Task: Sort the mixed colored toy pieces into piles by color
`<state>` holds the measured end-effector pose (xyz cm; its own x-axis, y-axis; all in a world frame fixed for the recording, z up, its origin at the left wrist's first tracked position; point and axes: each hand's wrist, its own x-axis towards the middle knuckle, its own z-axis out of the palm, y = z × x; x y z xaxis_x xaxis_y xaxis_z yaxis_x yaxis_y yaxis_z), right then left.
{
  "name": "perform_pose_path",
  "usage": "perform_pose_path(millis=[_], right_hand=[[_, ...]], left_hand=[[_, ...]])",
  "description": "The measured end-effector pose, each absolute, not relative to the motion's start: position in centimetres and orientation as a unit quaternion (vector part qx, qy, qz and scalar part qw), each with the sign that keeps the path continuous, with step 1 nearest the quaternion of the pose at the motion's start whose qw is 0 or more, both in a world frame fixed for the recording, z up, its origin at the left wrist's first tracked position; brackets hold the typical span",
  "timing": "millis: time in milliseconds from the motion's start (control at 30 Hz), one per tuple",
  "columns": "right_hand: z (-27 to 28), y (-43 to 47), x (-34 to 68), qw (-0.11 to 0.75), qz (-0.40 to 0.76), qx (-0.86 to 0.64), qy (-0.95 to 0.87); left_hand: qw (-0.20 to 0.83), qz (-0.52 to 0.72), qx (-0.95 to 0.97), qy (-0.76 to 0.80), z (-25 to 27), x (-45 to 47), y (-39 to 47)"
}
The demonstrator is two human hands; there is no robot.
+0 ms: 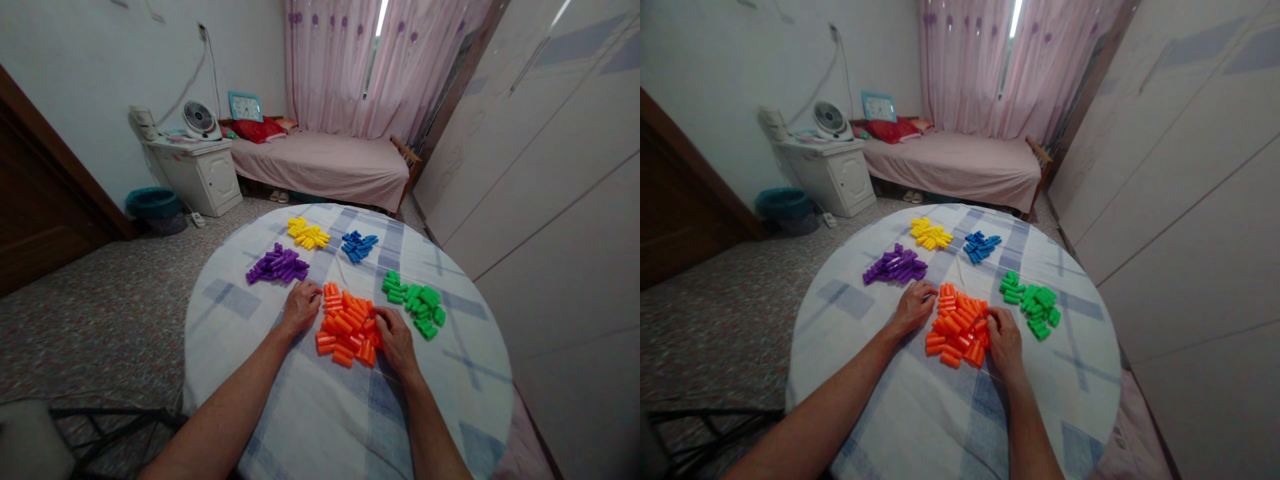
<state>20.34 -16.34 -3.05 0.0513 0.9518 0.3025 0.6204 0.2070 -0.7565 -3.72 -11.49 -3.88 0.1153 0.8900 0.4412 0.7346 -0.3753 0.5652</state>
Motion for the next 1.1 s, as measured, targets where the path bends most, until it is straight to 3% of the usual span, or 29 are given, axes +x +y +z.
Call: perform_pose_path(millis=[767, 1100], right_hand=[[-3.2, -16.3, 20.4, 0.409, 0.201, -0.598, -0.660], [-3.1, -16.3, 20.4, 0.415, 0.206, -0.595, -0.657]], left_hand=[[0.125, 0.383, 0.731, 0.551, -3.2, -3.6, -11.7], [0.186, 0.360, 0.825, 0.393, -2.0, -1.7, -13.5]])
